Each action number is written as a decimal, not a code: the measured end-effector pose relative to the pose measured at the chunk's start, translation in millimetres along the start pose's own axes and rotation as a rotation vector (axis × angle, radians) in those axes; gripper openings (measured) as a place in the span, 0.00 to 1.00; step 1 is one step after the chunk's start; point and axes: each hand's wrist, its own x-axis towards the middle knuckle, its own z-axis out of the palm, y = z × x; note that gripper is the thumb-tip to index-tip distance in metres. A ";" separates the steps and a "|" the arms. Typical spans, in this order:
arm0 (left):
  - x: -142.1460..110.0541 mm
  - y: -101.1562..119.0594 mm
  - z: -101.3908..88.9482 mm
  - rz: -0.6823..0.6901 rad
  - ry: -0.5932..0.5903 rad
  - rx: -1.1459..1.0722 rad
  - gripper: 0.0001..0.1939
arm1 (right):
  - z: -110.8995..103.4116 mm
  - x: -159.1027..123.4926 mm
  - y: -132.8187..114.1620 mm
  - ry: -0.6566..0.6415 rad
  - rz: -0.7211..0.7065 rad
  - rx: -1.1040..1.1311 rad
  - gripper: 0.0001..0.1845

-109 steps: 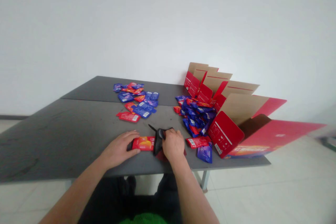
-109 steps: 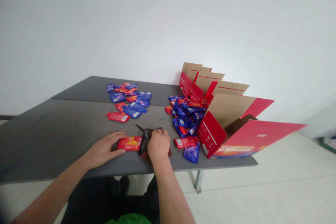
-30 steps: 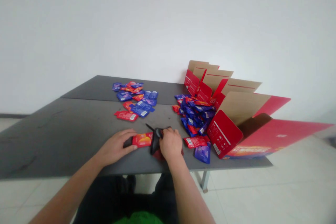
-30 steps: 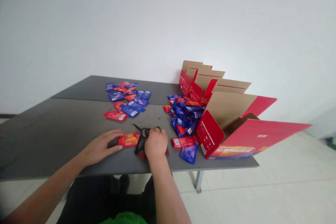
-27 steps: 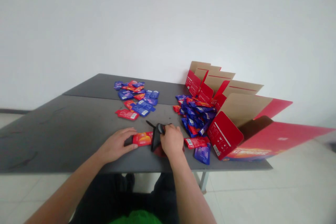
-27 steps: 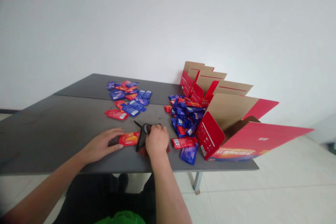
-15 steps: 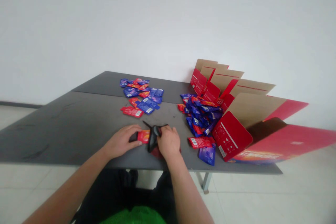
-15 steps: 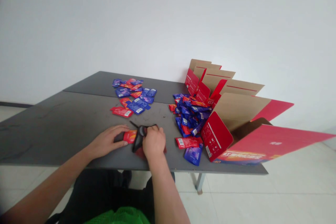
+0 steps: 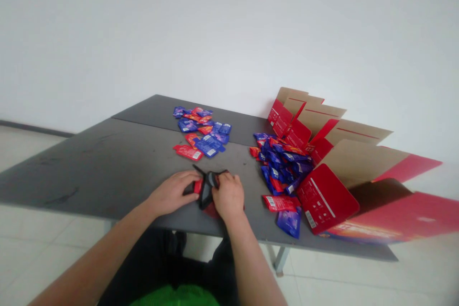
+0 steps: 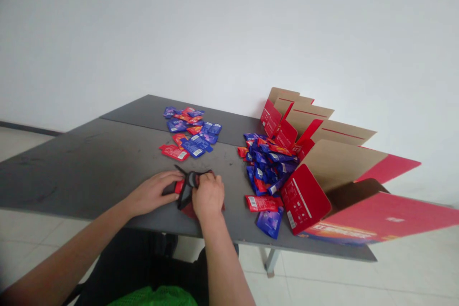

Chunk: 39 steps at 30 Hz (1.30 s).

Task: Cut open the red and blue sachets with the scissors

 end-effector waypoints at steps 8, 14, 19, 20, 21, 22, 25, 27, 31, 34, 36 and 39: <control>-0.5 -5.1 1.9 -0.002 -0.008 0.003 0.22 | -28.4 8.3 6.5 0.071 0.034 -0.028 0.07; 0.9 -1.3 -2.7 -0.002 -0.032 0.007 0.19 | -1.1 7.3 -28.5 -0.024 -0.086 0.022 0.07; -1.3 -8.1 0.8 -0.009 -0.032 0.040 0.25 | -18.8 12.4 33.0 -0.044 0.205 -0.095 0.10; -1.3 -8.7 1.2 -0.018 -0.033 0.046 0.26 | -24.1 13.1 36.9 -0.038 0.233 -0.106 0.10; -1.2 -8.6 1.3 -0.023 -0.033 0.051 0.26 | -28.1 13.6 34.8 -0.024 0.236 -0.104 0.10; -0.8 -8.0 1.0 -0.023 -0.032 0.054 0.25 | -30.4 13.9 26.7 0.000 0.214 -0.090 0.09; 0.8 -4.3 -1.5 0.008 -0.040 0.040 0.22 | -24.0 13.4 -19.8 0.070 0.036 0.001 0.09; 1.4 -2.1 -3.2 0.014 -0.049 0.034 0.20 | -13.2 11.7 -48.1 0.019 -0.073 0.040 0.08; -0.3 -2.9 -3.3 0.003 -0.054 0.044 0.20 | -0.9 4.5 -41.3 -0.042 -0.058 0.034 0.09; -2.3 -6.9 -1.1 -0.015 -0.054 0.053 0.24 | -11.0 3.2 5.3 -0.034 0.127 -0.056 0.10; -3.0 -9.2 0.3 -0.035 -0.059 0.062 0.27 | -23.3 4.9 27.6 -0.036 0.222 -0.098 0.10; -2.4 -10.3 0.8 -0.031 -0.051 0.062 0.26 | -33.6 7.1 20.9 0.017 0.155 -0.062 0.08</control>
